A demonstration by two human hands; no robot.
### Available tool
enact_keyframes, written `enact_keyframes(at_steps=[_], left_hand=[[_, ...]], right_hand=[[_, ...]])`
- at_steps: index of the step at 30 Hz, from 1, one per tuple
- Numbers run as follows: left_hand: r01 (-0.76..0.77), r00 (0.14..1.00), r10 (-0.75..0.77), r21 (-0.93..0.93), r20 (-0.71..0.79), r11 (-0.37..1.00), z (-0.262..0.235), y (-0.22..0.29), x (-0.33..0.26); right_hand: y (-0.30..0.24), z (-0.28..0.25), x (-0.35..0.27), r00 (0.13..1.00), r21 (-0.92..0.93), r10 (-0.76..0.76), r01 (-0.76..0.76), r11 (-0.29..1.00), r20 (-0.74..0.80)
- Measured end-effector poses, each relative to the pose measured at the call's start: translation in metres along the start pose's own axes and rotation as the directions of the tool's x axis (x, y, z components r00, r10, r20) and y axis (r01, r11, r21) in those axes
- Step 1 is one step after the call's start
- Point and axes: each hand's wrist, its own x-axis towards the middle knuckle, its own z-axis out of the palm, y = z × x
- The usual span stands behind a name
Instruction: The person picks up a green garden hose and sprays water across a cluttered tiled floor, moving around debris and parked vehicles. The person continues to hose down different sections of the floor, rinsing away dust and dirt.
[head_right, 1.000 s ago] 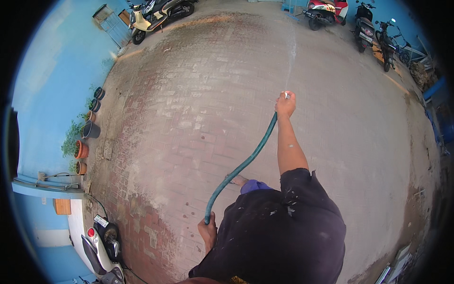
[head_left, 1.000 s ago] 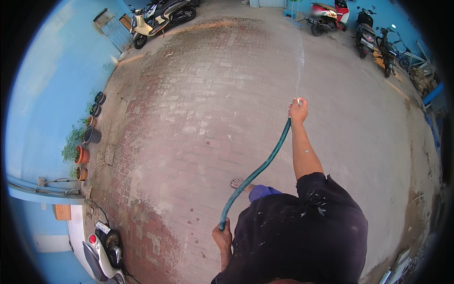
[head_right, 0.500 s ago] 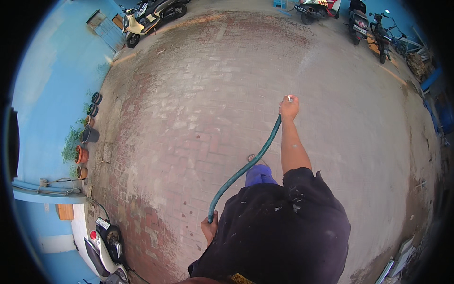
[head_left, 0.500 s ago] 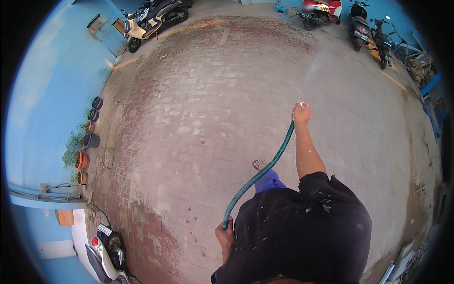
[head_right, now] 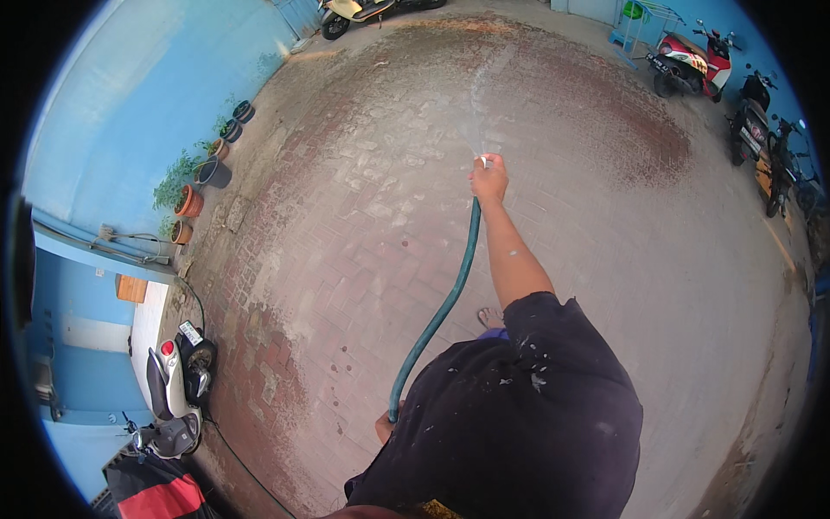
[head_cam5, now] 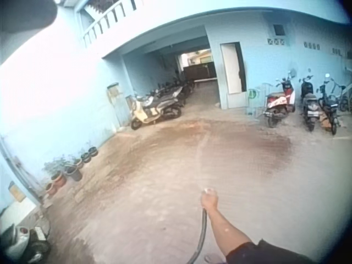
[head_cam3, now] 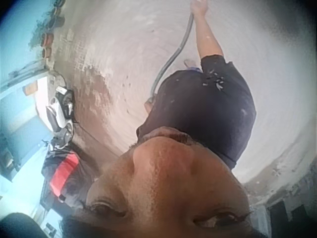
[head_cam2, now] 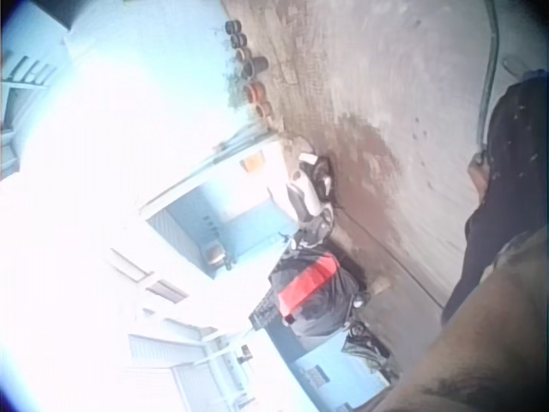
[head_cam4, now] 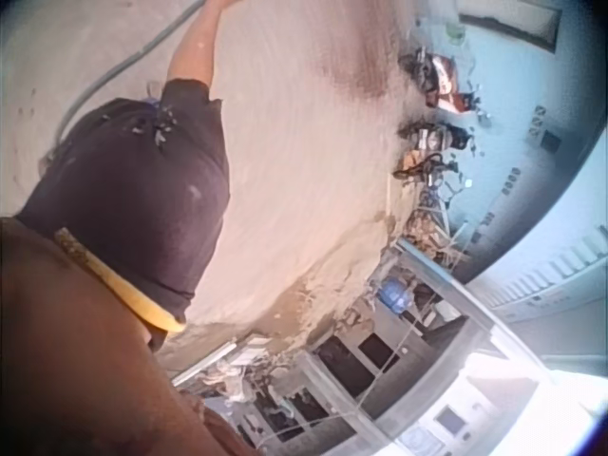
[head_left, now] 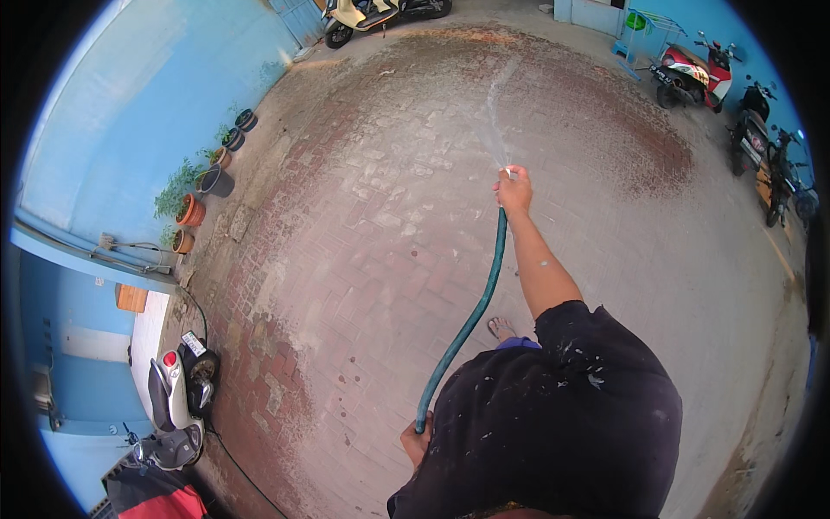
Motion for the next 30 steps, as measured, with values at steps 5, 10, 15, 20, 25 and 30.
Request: enact_keyframes(at_steps=[5, 10, 15, 20, 25, 30], left_hand=[[0.064, 0.984, -0.068, -0.029, -0.167, 0.998, 0.029, 0.004, -0.013], [0.156, 0.942, -0.157, -0.026, -0.296, 0.987, 0.058, 0.011, -0.029], [0.182, 0.915, -0.190, -0.055, -0.357, 0.982, 0.095, 0.013, -0.047], [0.261, 0.909, -0.246, -0.001, -0.338, 0.965, 0.108, 0.045, -0.045], [0.228, 0.951, -0.187, 0.152, -0.247, 0.962, 0.108, 0.067, -0.004], [0.178, 0.982, -0.160, 0.228, -0.096, 0.957, 0.116, 0.121, 0.072]], right_hand=[[0.008, 0.065, 0.011, 0.979, -0.049, 0.052, -0.043, 0.998, 0.196], [0.030, 0.097, 0.014, 0.816, 0.046, 0.180, -0.245, 0.968, 0.549], [0.055, 0.088, 0.036, 0.799, -0.111, 0.230, -0.202, 0.973, 0.556], [0.077, 0.069, 0.073, 0.851, -0.065, 0.301, -0.303, 0.951, 0.430], [0.081, 0.033, 0.120, 0.905, 0.013, 0.290, -0.309, 0.951, 0.311], [0.083, -0.014, 0.177, 0.954, 0.095, 0.289, -0.296, 0.950, 0.084]])
